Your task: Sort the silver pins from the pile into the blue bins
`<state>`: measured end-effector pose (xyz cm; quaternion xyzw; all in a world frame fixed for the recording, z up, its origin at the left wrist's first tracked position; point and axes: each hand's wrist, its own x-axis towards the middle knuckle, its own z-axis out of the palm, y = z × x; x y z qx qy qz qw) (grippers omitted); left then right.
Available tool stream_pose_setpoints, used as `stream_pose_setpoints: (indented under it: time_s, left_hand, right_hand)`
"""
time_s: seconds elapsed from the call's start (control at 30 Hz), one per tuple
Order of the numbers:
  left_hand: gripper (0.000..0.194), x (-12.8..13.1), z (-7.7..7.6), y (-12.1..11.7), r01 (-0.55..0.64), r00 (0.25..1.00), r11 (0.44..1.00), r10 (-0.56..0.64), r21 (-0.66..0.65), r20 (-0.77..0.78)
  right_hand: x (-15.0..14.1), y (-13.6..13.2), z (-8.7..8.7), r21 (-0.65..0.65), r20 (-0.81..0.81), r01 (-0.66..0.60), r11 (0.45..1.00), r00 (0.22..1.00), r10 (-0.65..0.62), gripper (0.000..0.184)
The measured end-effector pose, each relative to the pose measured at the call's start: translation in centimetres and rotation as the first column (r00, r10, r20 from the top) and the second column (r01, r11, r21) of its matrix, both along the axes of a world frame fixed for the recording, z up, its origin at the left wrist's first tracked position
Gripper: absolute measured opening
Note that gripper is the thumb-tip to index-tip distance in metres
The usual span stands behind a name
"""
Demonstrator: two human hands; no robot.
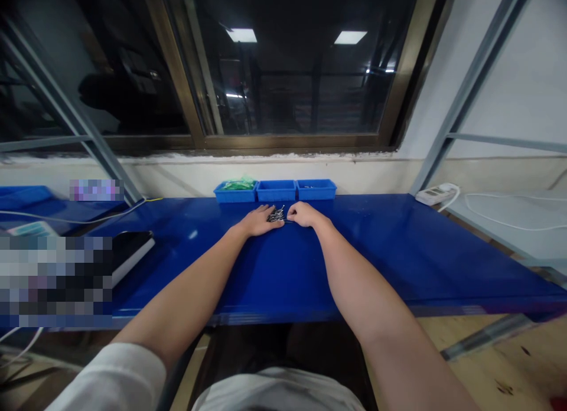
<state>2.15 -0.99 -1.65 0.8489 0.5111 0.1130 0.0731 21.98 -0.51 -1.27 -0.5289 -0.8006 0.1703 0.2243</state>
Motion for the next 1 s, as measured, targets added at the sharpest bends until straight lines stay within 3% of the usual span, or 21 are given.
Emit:
stream_pose_setpoints:
  time_s: [0.3, 0.43, 0.6, 0.73, 0.9, 1.0]
  left_hand:
    - [0.080, -0.2, -0.3, 0.5, 0.073, 0.994, 0.980, -0.088, 0.183, 0.073]
    - [0.075, -0.1, -0.5, 0.7, 0.094, 0.992, 0.980, -0.108, 0.177, 0.070]
    - [0.074, 0.2, -0.7, 0.8, 0.090, 0.993, 0.984, -0.100, 0.154, 0.055]
    - [0.070, 0.3, -0.4, 0.5, 0.100, 0.990, 0.971, -0.119, 0.219, 0.075]
    - [0.041, 0.5, 0.5, 0.0, 0.214, 0.946, 0.912, -0.283, 0.351, 0.156]
    - [0.047, 0.6, 0.7, 0.0, 0.215, 0.939, 0.905, -0.294, 0.367, 0.175]
  right_hand:
    - [-0.1, -0.6, 0.2, 0.024, 0.025, -0.005, 1.000, 1.000, 0.005, 0.008]
    - [-0.1, -0.8, 0.0, -0.001, -0.061, 0.025, 1.000, 0.998, -0.025, 0.026]
    - [-0.3, -0.9, 0.2, 0.045, 0.018, -0.018, 0.999, 1.000, 0.017, 0.009]
    - [-0.2, -0.8, 0.4, 0.080, 0.088, -0.031, 0.996, 0.996, 0.024, 0.008]
    - [0.1, -0.9, 0.7, 0.083, -0.034, 0.000, 0.997, 0.999, 0.002, 0.014]
    - [-0.3, -1.2, 1.0, 0.106, -0.074, 0.003, 0.994, 0.997, 0.005, 0.017]
